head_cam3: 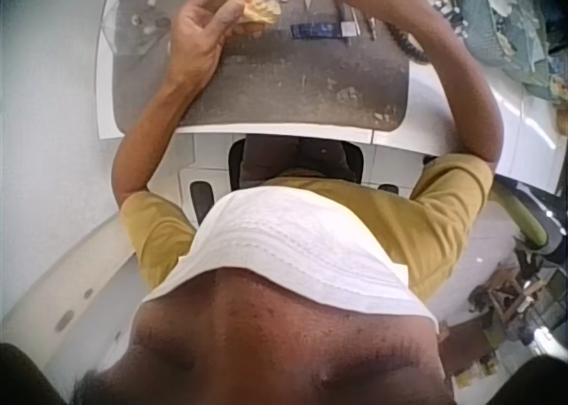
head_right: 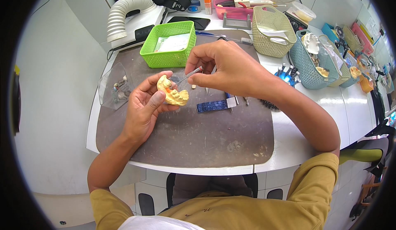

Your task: The person polishes a dental crown using a rotary tool, then places it onto a dental mold. They use a small blade to scrape the edges of the mold.

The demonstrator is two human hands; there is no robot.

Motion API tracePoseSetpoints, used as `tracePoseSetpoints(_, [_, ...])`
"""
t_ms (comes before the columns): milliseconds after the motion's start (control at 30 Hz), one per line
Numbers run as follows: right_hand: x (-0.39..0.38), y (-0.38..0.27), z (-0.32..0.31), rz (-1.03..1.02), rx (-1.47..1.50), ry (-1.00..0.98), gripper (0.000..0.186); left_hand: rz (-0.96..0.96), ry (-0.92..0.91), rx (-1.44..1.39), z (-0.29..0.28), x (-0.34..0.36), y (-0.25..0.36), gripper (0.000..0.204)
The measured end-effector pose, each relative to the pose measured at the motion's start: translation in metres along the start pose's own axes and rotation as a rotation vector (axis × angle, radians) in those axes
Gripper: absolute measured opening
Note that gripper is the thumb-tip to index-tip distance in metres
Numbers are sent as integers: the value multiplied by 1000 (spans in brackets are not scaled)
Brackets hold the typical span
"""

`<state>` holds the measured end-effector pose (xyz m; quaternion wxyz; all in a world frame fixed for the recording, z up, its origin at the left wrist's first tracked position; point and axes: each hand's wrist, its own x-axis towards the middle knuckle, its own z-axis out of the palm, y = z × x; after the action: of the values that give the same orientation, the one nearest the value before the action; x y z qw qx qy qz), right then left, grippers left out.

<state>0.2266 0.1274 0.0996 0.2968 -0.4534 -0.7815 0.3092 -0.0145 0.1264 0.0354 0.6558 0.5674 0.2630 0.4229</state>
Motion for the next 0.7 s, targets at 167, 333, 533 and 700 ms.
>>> tracePoseSetpoints(167, [1, 6, -5, -34, -115, 40, 15, 10, 36, 50, 0, 0, -1, 44])
tracePoseSetpoints(333, [-4, 14, -6, -161, -406, -9, 14, 60, 91, 200, 7, -4, -2, 37])
tracePoseSetpoints(533, [-9, 15, 20, -61, -522, -119, 12, -30, 168, 224, 15, -26, -4, 20])
tracePoseSetpoints(700, [-13, 16, 27, -84, -621, -136, 17, 125, 241, 724, 13, -48, 1, 21])
